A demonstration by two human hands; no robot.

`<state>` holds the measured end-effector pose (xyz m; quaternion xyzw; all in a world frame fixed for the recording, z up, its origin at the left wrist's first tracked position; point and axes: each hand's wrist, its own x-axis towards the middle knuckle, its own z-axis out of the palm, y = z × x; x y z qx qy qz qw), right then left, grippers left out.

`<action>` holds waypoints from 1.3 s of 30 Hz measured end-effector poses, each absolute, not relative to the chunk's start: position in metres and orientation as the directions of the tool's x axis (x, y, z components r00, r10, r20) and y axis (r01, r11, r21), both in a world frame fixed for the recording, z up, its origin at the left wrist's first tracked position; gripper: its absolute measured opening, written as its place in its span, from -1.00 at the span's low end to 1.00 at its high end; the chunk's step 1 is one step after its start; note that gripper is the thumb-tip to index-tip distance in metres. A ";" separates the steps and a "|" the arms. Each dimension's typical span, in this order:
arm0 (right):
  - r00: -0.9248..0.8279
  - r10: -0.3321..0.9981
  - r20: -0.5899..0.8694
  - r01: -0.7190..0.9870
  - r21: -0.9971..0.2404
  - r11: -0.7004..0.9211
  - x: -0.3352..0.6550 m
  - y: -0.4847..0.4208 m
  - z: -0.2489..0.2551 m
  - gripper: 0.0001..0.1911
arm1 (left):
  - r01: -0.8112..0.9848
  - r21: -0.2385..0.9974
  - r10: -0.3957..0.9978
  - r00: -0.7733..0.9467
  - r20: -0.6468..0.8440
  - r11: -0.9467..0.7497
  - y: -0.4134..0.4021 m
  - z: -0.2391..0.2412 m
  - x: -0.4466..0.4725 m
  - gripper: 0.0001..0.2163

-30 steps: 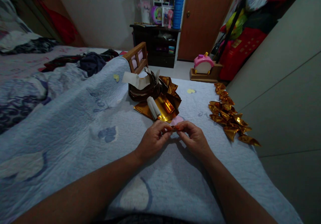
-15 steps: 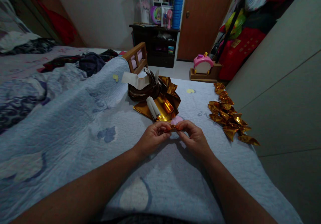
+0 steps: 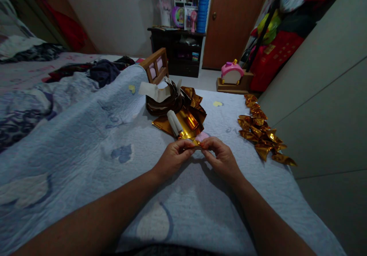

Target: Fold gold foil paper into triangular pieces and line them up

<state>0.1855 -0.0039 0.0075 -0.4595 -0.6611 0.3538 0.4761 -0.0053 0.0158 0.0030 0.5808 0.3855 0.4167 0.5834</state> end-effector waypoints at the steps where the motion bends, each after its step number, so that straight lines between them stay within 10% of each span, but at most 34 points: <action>1: -0.127 0.941 0.313 0.278 -0.900 0.337 0.185 -0.004 0.008 -0.94 | -0.032 0.999 0.936 0.349 0.036 -0.027 0.016 0.003 -0.006 -0.86; 29: -0.234 0.971 0.047 0.231 -0.967 0.103 0.184 -0.002 -0.005 -0.61 | 0.078 0.983 0.915 0.382 0.127 -0.169 0.015 -0.002 -0.007 -0.94; 39: -0.261 0.963 0.068 0.351 -0.923 0.160 0.185 -0.004 0.004 -0.90 | 0.028 0.992 0.910 0.402 0.101 -0.123 0.014 -0.004 -0.007 -0.88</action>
